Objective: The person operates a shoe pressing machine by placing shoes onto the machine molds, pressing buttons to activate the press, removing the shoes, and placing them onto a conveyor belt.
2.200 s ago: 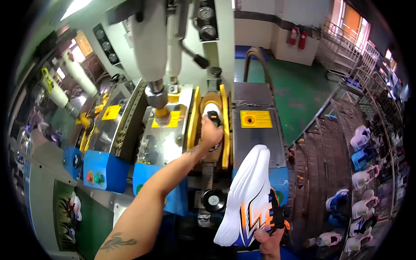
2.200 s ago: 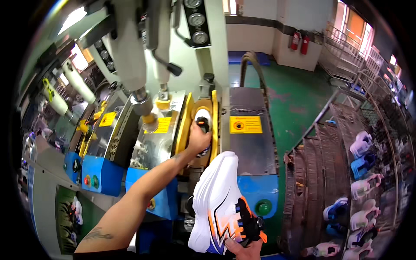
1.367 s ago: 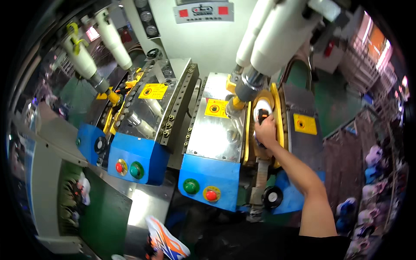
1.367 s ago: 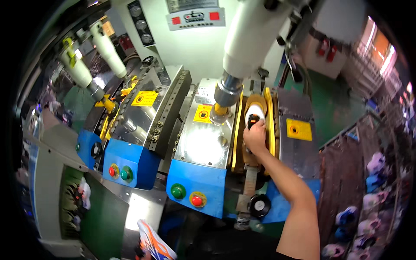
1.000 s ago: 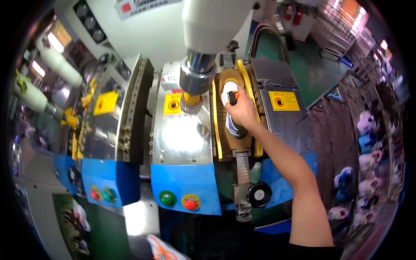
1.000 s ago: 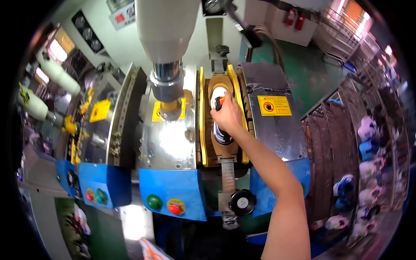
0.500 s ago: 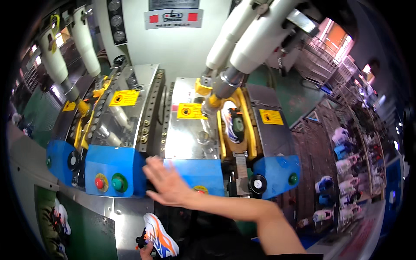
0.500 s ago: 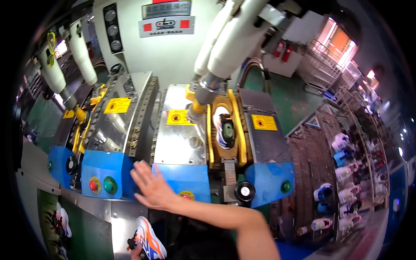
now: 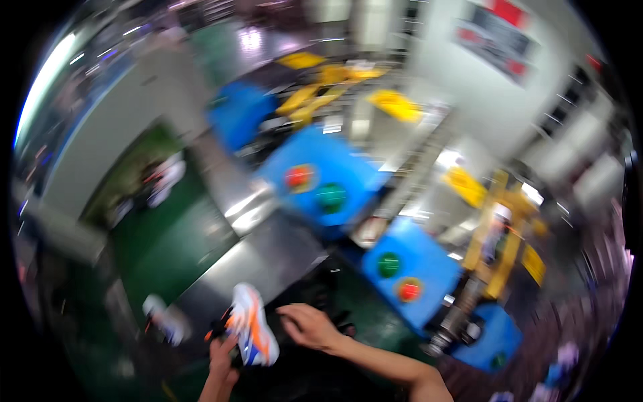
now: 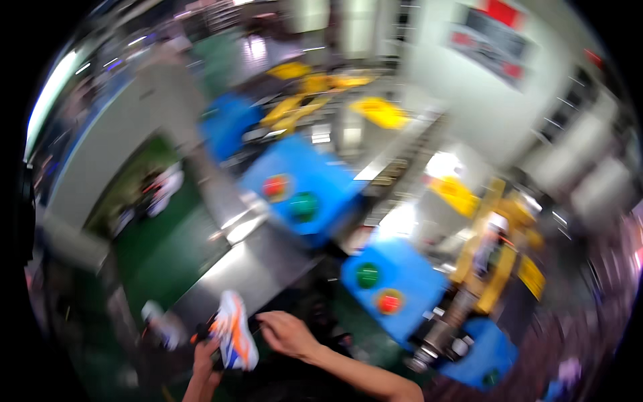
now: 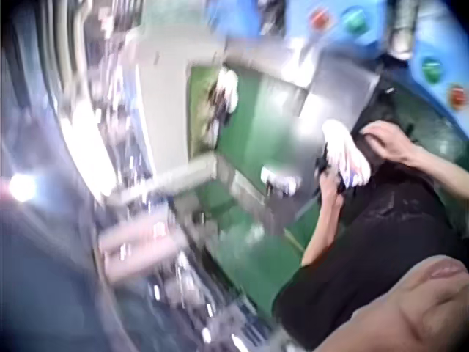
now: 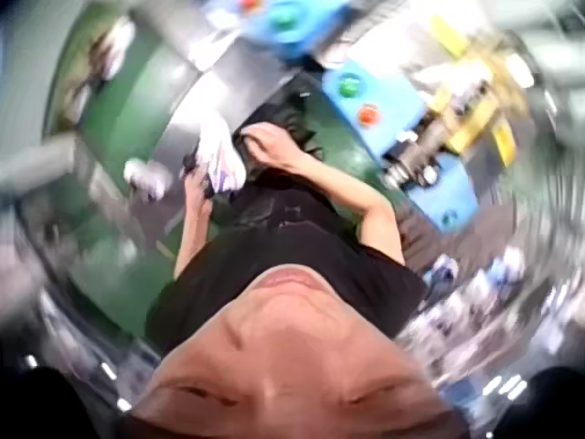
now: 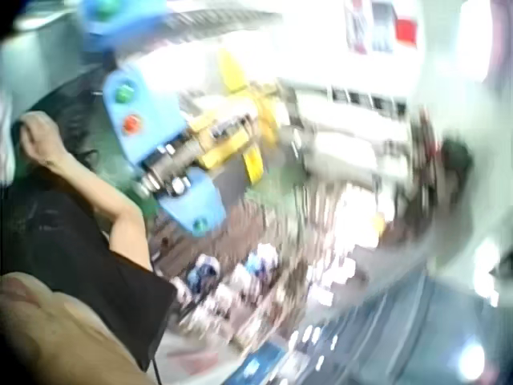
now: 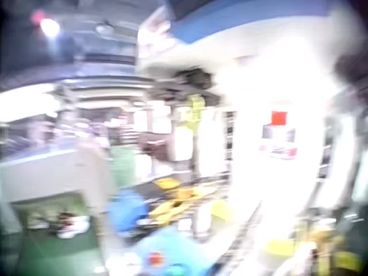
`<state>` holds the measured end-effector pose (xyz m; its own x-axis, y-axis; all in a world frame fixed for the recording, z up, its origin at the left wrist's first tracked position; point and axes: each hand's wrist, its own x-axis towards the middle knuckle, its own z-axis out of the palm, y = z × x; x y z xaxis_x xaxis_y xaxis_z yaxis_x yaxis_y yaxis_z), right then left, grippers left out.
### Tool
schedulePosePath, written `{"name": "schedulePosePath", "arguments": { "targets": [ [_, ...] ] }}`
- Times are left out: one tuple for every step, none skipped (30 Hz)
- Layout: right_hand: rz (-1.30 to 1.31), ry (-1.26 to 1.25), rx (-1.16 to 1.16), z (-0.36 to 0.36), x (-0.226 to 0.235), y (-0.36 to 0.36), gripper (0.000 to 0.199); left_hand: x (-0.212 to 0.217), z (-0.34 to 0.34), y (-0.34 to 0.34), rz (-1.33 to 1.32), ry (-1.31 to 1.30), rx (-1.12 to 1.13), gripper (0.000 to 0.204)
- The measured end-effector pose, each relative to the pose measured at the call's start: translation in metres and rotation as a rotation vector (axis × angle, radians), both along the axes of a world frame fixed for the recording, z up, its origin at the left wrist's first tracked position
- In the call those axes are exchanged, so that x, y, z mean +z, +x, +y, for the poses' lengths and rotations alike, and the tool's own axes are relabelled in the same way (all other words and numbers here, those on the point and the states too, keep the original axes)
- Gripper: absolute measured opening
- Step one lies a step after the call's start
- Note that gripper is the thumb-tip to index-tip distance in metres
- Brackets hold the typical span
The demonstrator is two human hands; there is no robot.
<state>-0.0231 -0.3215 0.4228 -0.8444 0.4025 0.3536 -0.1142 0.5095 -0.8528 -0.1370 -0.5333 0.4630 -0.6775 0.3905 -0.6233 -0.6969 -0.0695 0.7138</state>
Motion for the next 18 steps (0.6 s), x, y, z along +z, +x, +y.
{"name": "schedulePosePath", "arguments": {
  "targets": [
    [-0.01,-0.058,0.022,-0.016,-0.003,-0.006,0.021,-0.003,-0.009,-0.006,0.046,-0.043,0.046,0.048],
    [-0.066,-0.124,0.111,-0.03,0.001,-0.011,0.021,-0.009,-0.014,-0.009,0.21,-0.08,0.078,0.05],
    [-0.247,-0.226,0.245,-0.042,0.015,-0.016,0.022,-0.014,-0.013,-0.016,0.337,-0.182,0.145,0.052],
    [-0.222,-0.174,0.384,-0.052,0.018,-0.024,0.024,-0.037,-0.024,-0.032,0.582,-0.29,0.092,0.052],
    [-0.195,-0.124,0.511,-0.06,0.02,-0.033,0.025,-0.06,-0.034,-0.049,0.802,-0.459,0.04,0.053],
    [-0.201,-0.049,0.61,-0.068,0.025,-0.044,0.027,-0.101,-0.054,-0.066,0.992,-0.68,0.002,0.06],
    [-0.216,0.037,0.677,-0.071,0.029,-0.05,0.029,-0.125,-0.057,-0.078,1.112,-0.756,-0.074,0.062],
    [-0.256,0.054,0.711,-0.069,0.034,-0.058,0.031,-0.147,-0.066,-0.086,0.981,-0.748,-0.06,0.066],
    [-0.298,0.063,0.707,-0.069,0.034,-0.071,0.033,-0.16,-0.075,-0.103,0.861,-0.719,-0.079,0.069],
    [-0.399,0.002,0.638,-0.06,0.03,-0.078,0.037,-0.153,-0.069,-0.104,0.734,-0.642,-0.149,0.072],
    [-0.494,-0.068,0.553,-0.06,0.023,-0.083,0.04,-0.139,-0.075,-0.109,0.613,-0.567,-0.229,0.075],
    [-0.568,-0.215,0.445,-0.067,0.012,-0.089,0.051,-0.136,-0.099,-0.119,0.634,-0.508,-0.323,0.08],
    [-0.639,-0.346,0.337,-0.072,0.001,-0.102,0.063,-0.146,-0.119,-0.11,0.674,-0.656,-0.265,0.085],
    [-0.679,-0.359,0.319,-0.077,-0.015,-0.111,0.063,-0.142,-0.13,-0.1,0.791,-0.805,-0.185,0.086],
    [-0.778,-0.386,0.251,-0.083,-0.029,-0.117,0.076,-0.124,-0.141,-0.097,0.911,-0.949,-0.105,0.087],
    [-0.88,-0.414,0.199,-0.095,-0.039,-0.123,0.09,-0.112,-0.163,-0.101,0.891,-0.979,0.126,0.087],
    [-0.922,-0.346,0.201,-0.114,-0.049,-0.135,0.102,-0.108,-0.184,-0.1,0.854,-1.016,0.372,0.086],
    [-0.833,-0.246,0.167,-0.138,-0.059,-0.153,0.096,-0.112,-0.202,-0.114,0.772,-1.072,0.419,0.083]
  ]
}}
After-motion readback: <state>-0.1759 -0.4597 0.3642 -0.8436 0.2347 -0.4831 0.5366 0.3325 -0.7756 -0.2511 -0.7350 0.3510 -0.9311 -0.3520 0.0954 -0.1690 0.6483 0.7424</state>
